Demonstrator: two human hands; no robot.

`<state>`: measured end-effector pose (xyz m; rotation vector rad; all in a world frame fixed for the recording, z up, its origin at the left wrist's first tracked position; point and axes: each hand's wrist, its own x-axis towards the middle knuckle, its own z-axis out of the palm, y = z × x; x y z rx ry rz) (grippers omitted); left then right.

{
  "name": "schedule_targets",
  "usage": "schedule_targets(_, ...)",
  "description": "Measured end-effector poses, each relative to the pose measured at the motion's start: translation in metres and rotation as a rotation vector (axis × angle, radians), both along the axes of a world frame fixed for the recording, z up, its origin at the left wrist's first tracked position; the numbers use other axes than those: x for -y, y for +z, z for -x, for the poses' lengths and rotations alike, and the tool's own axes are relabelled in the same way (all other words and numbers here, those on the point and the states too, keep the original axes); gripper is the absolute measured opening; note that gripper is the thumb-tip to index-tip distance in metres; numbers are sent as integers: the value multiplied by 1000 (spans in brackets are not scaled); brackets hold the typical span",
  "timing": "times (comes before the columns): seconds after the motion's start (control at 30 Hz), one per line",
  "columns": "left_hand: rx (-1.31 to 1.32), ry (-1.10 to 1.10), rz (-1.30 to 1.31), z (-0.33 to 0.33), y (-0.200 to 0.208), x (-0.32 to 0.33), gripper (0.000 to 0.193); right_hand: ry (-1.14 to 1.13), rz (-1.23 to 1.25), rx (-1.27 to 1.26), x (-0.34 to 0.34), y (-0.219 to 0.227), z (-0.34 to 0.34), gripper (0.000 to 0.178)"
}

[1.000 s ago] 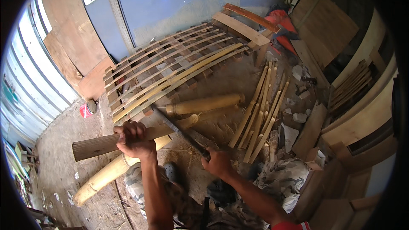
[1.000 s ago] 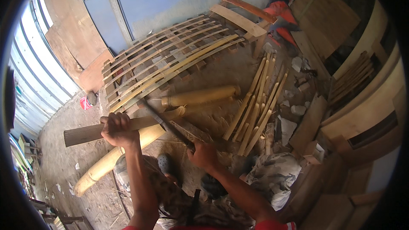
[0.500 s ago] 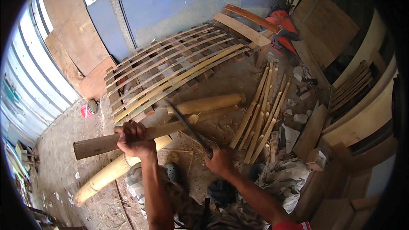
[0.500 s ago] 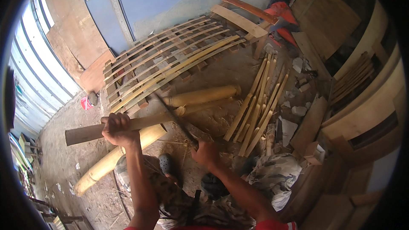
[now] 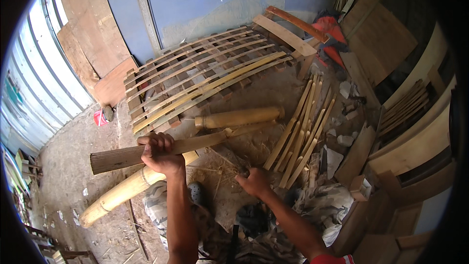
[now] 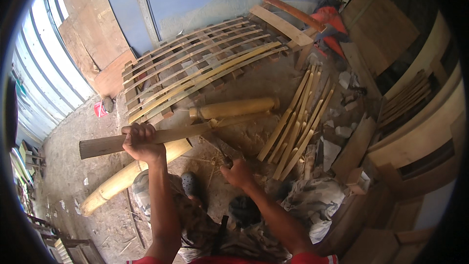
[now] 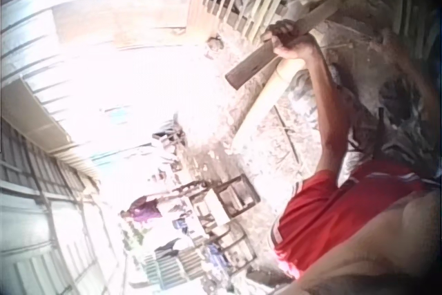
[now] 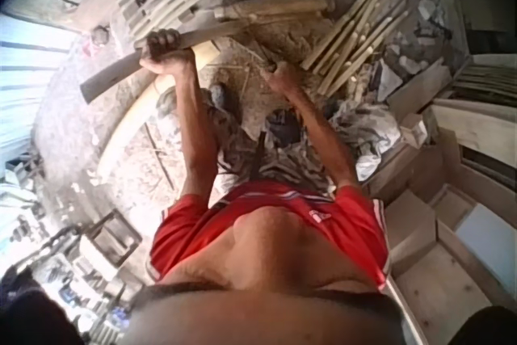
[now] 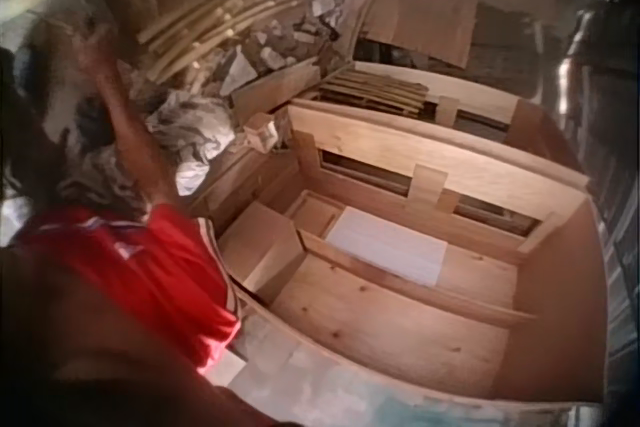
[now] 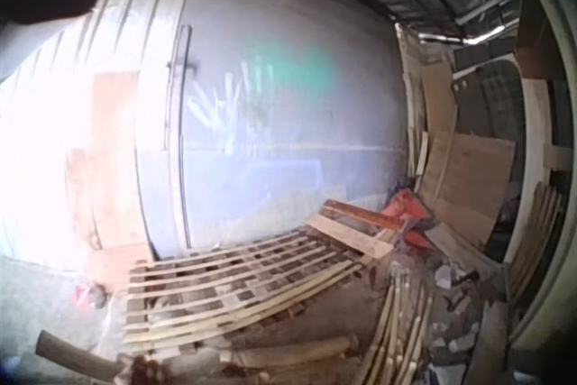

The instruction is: The person sits on the floor in a workshop and uses a machete to split long bamboo poles into thin strips. They repeatedly strike the bamboo, separate the strips, and stack them on a nearby wooden pallet. The person also uses a knife to further refine the bamboo pieces.

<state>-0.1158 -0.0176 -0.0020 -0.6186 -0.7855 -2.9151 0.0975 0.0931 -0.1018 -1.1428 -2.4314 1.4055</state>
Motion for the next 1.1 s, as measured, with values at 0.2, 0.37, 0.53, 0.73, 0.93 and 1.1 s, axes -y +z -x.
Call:
schedule_targets(0.2, -112, -116, -39, -6, 3, 6, 24, 14, -342, -89, 22, 13, 3, 34)
schedule_targets(0.37, -163, -142, -18, -9, 1, 6, 25, -10, -199, 71, -5, -19, 2, 37)
schedule_targets(0.53, -198, -195, -40, -10, 1, 4, 26, 49, -295, -82, 38, 36, 5, 35)
schedule_targets(0.73, -232, -176, -18, -15, 0, 3, 30, -45, -369, 20, 2, -1, 9, 31)
schedule_targets(0.93, -259, -182, -12, -31, 10, 2, 29, -66, -226, -24, -6, 2, 8, 33)
schedule_targets(1.1, -250, -139, 27, -19, 8, 6, 31, -66, -135, 37, -7, -8, 15, 28)
